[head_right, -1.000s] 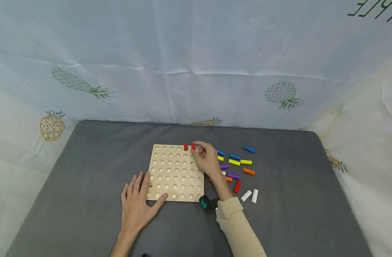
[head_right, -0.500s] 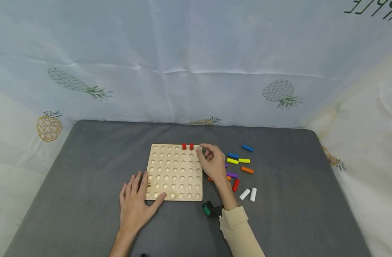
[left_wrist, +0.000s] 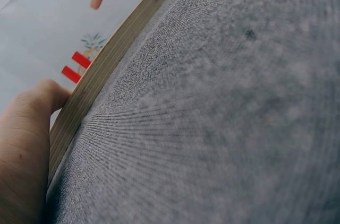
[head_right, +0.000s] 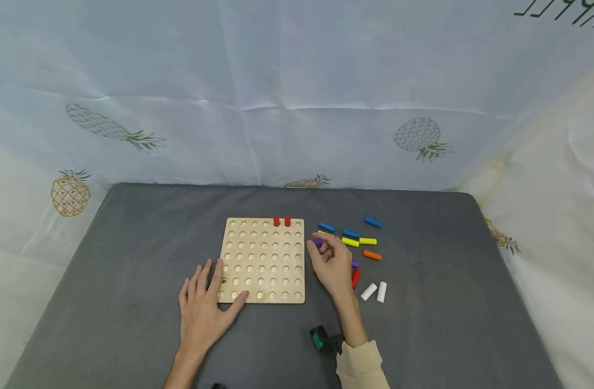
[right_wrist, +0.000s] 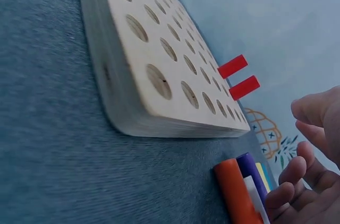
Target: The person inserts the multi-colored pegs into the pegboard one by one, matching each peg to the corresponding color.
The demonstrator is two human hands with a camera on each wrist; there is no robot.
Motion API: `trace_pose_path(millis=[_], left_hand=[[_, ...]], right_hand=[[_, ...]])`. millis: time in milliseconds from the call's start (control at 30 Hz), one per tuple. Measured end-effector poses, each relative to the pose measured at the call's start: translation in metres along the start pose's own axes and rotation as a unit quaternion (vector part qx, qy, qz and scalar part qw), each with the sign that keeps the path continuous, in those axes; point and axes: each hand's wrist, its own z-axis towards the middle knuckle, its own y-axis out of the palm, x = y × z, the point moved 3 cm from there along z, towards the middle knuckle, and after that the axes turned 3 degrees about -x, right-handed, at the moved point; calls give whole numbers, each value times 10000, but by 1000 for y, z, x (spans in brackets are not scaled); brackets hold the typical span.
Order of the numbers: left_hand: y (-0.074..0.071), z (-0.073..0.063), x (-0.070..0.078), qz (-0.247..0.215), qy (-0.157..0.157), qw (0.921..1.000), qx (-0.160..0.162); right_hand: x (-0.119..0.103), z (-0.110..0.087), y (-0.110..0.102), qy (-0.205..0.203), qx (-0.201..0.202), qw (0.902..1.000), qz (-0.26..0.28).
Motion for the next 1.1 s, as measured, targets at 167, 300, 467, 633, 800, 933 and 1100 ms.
trace_pose_path(millis=[167, 300, 467, 633, 800, 933, 1100], left_hand=[[0, 1, 1, -31, -49, 10000, -37], [0, 1, 1, -53, -52, 10000, -26], [0, 1, 1, -70, -78, 9999, -75], [0, 1, 1, -56, -95, 9999, -113], [0, 1, 1, -36, -79, 9999, -101], [0, 1, 1, -39, -51, 9999, -78], [0, 1, 1, -52, -29, 10000, -46]], right_hand=[[-1, -11, -6, 19, 328, 9994, -102], [-2, -19, -10, 48, 595, 9978, -281], [0, -26, -15, 118, 793, 9959, -426], [1, -34, -22, 137, 882, 9947, -503], [4, -41, -29, 165, 986, 9937, -507], [8, -45, -33, 234, 1062, 9924, -570], [9, -50, -40, 235, 1244, 9880, -885]])
